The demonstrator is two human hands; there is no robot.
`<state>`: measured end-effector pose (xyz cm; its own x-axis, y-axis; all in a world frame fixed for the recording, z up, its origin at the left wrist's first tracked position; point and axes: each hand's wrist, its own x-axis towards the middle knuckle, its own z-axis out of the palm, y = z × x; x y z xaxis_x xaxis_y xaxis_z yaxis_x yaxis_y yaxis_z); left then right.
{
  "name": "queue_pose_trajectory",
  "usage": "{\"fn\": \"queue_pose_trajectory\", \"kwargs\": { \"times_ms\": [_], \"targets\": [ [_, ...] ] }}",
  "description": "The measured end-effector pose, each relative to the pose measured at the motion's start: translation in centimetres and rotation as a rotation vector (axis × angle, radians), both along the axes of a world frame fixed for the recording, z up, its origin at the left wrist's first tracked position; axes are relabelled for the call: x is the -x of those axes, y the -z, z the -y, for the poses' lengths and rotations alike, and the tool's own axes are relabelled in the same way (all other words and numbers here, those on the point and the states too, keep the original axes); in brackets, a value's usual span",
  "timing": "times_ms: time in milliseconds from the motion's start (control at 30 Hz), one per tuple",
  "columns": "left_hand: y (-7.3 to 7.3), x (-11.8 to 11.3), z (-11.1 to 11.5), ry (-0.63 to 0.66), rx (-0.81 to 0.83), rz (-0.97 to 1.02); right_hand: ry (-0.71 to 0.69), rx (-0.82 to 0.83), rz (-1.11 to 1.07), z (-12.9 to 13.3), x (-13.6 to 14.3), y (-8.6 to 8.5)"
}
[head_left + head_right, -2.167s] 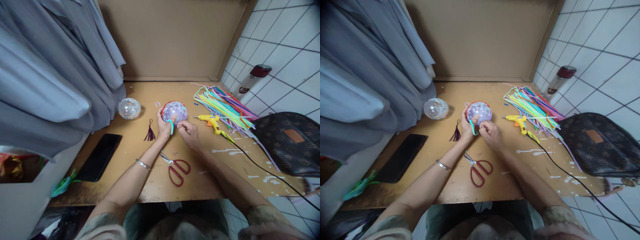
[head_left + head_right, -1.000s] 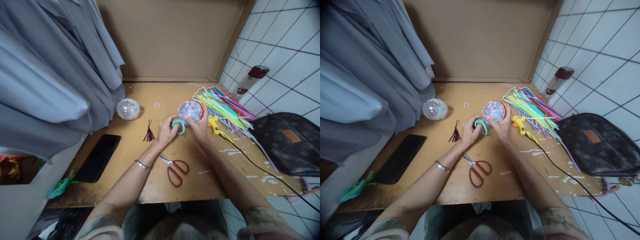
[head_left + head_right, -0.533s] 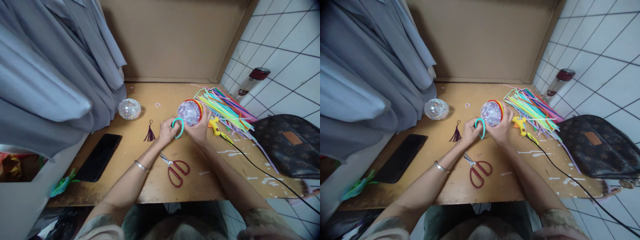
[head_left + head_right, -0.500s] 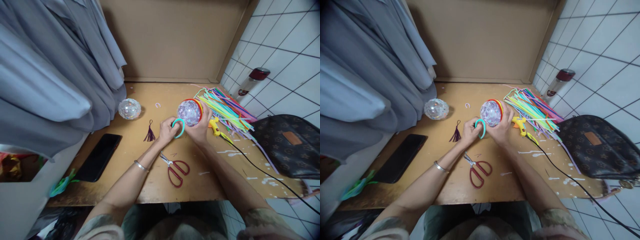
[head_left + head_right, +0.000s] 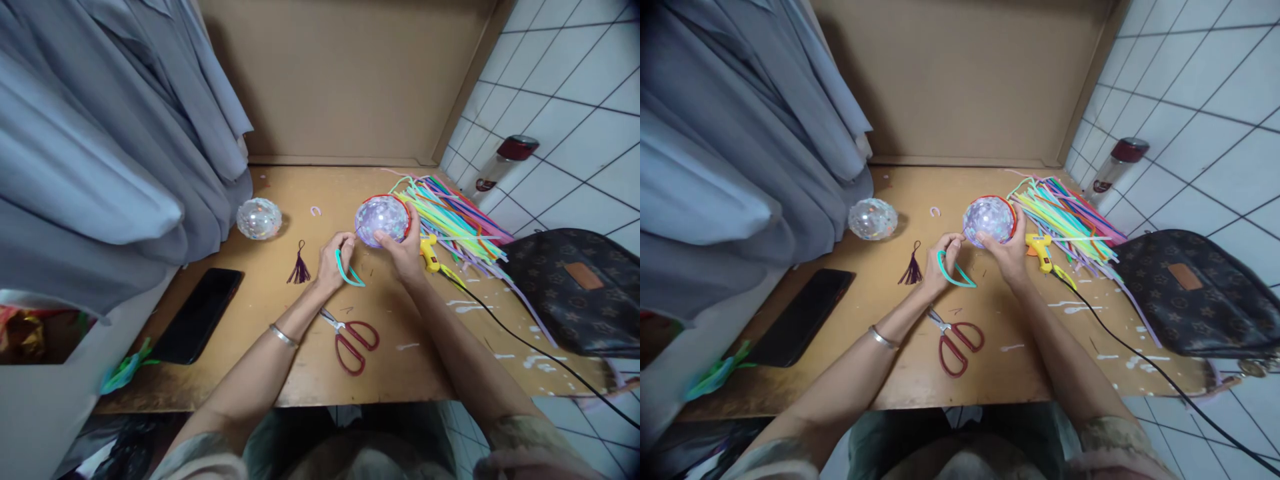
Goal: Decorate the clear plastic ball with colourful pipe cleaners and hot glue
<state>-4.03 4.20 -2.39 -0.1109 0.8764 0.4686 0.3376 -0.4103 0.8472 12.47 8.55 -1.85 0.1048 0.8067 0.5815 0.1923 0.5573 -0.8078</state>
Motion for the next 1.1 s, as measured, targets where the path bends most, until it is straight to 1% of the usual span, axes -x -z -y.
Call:
{"fn": "queue_pose_trajectory", "kwargs": {
  "times_ms": [200, 267, 367, 467, 567, 633, 733, 767, 833, 900, 933, 1000, 1100],
  "targets": [
    [0.1, 0.1, -0.2, -0.003, -0.047, -0.098, 0.014, -0.069, 0.138, 0.7, 0.2, -0.6],
    [0.1, 0.2, -0.3, -0.008, -0.069, -0.110, 0.011, -0.100, 0.171, 1.0, 0.3, -0.8],
    [0.0, 0.5, -0.5, -0.032, -0.059, -0.111, 0.015, -0.158, 0.217, 1.5, 0.7, -1.1],
    [-0.4, 0.5, -0.3, -0.030, -0.074, -0.105, 0.057, -0.208, 0.269, 1.7, 0.9, -1.2],
    [-0.8, -0.2, 0.4, 0.060, -0.196, -0.146, 0.154, -0.210, 0.285, 1.1, 0.7, -0.9],
    [-0.8, -0.8, 0.8, 0.160, -0.259, -0.187, 0.194, -0.159, 0.209, 0.2, 0.2, -0.3],
    [-0.5, -1.1, 1.1, 0.270, -0.175, -0.195, 0.155, -0.049, 0.025, -1.1, -0.5, 0.5],
    [-0.4, -1.0, 1.0, 0.262, -0.135, -0.174, 0.129, -0.025, -0.020, -1.3, -0.7, 0.7],
    [-0.3, -0.6, 0.7, 0.156, -0.070, -0.099, 0.078, -0.011, -0.061, -1.5, -0.9, 0.7],
    [-0.3, -0.3, 0.4, 0.040, -0.021, -0.009, 0.042, -0.027, -0.040, -1.1, -0.8, 0.3],
    [-0.3, -0.2, 0.3, 0.014, -0.001, 0.023, 0.032, -0.043, -0.012, -0.8, -0.7, 0.0],
    [-0.4, -0.2, 0.2, 0.024, 0.030, 0.048, 0.029, -0.072, 0.061, -0.1, -0.5, -0.7],
    [-0.5, -0.3, 0.3, 0.043, 0.032, 0.028, 0.039, -0.097, 0.158, 0.9, -0.2, -1.6]
  ]
}}
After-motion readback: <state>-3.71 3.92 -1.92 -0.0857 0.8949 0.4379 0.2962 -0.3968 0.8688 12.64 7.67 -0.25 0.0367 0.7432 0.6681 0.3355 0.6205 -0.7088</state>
